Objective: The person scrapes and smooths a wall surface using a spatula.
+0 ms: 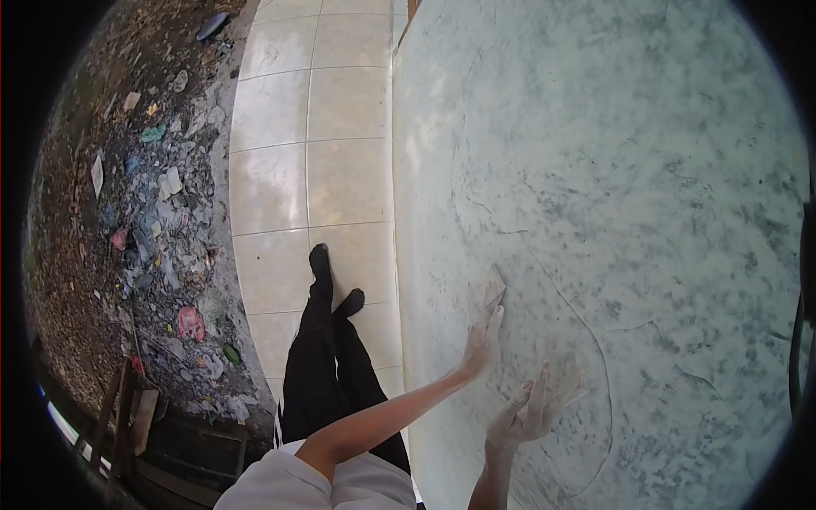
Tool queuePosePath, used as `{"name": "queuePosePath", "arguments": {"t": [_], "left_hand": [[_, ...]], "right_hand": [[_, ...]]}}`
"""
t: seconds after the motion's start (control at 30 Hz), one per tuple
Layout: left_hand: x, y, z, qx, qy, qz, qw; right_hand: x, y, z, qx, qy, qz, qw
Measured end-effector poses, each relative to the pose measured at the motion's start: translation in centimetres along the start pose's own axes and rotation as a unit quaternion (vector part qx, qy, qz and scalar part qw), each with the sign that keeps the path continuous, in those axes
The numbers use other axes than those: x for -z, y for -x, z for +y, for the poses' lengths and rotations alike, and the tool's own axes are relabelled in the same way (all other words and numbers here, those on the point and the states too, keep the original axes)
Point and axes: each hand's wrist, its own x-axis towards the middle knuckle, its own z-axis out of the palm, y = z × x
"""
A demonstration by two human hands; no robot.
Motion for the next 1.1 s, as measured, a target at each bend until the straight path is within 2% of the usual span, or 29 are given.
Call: {"name": "queuePosePath", "arguments": {"t": [0.1, 0.17, 0.23, 0.3, 0.37, 0.57, 0.63, 0.7, 0.77, 0.8, 0.87, 0.93, 0.97, 1.03, 1.1], "left_hand": [[0.3, -6.0, 0.1, -0.005, -0.033, 0.008, 0.999], [3.1, -11.8, 2.1, -0.007, -0.053, 0.012, 0.999], [3.0, -11.7, 4.1, -0.017, -0.072, 0.023, 0.997], [0.9, -5.4, 5.8, 0.003, -0.037, 0.01, 0.999], [-1.1, 0.3, 3.7, -0.094, -0.093, -0.006, 0.991], [-0.9, -7.5, 7.9, -0.077, -0.051, 0.019, 0.996], [0.2, -9.1, 10.2, 0.027, -0.079, -0.004, 0.997], [-2.1, -4.0, 9.5, -0.146, -0.08, 0.026, 0.986], [-4.0, 1.3, 8.3, -0.175, -0.1, 0.037, 0.979], [-4.1, 0.5, 8.4, -0.178, -0.102, 0.037, 0.978], [-4.0, -2.9, 8.1, -0.047, -0.087, 0.056, 0.994], [-2.5, -8.4, 10.0, -0.202, -0.076, 0.08, 0.973], [-1.8, -8.5, 10.8, -0.203, -0.075, 0.08, 0.973], [-1.0, -8.1, 12.9, -0.032, -0.111, 0.01, 0.993], [-2.7, -3.6, 11.1, -0.13, -0.112, 0.026, 0.985]], "right_hand": [[1.6, -0.7, 0.1, -0.008, -0.02, 0.026, 0.999], [3.0, -0.4, 0.3, -0.009, -0.015, 0.055, 0.998], [3.7, -0.2, 0.4, -0.003, -0.017, 0.087, 0.996], [4.8, 1.0, 0.8, -0.039, 0.081, 0.064, 0.994], [5.8, 1.5, 1.1, -0.055, 0.097, 0.078, 0.991], [9.8, 0.6, 1.4, -0.065, 0.149, 0.15, 0.975], [10.4, 0.7, 1.5, -0.067, 0.138, 0.17, 0.973], [10.7, 1.0, 1.6, -0.117, 0.07, 0.17, 0.976], [11.2, 1.0, 1.5, -0.097, 0.102, 0.168, 0.976], [11.3, 0.9, 1.5, -0.076, 0.136, 0.164, 0.974], [11.4, 0.6, 1.3, -0.081, 0.129, 0.163, 0.975], [11.8, 0.4, 1.4, -0.086, 0.128, 0.159, 0.975], [12.1, 0.2, 1.2, -0.084, 0.131, 0.148, 0.977], [12.2, -0.3, 1.1, -0.078, 0.13, 0.139, 0.979], [11.8, -0.6, 0.9, -0.084, 0.127, 0.176, 0.973]]}}
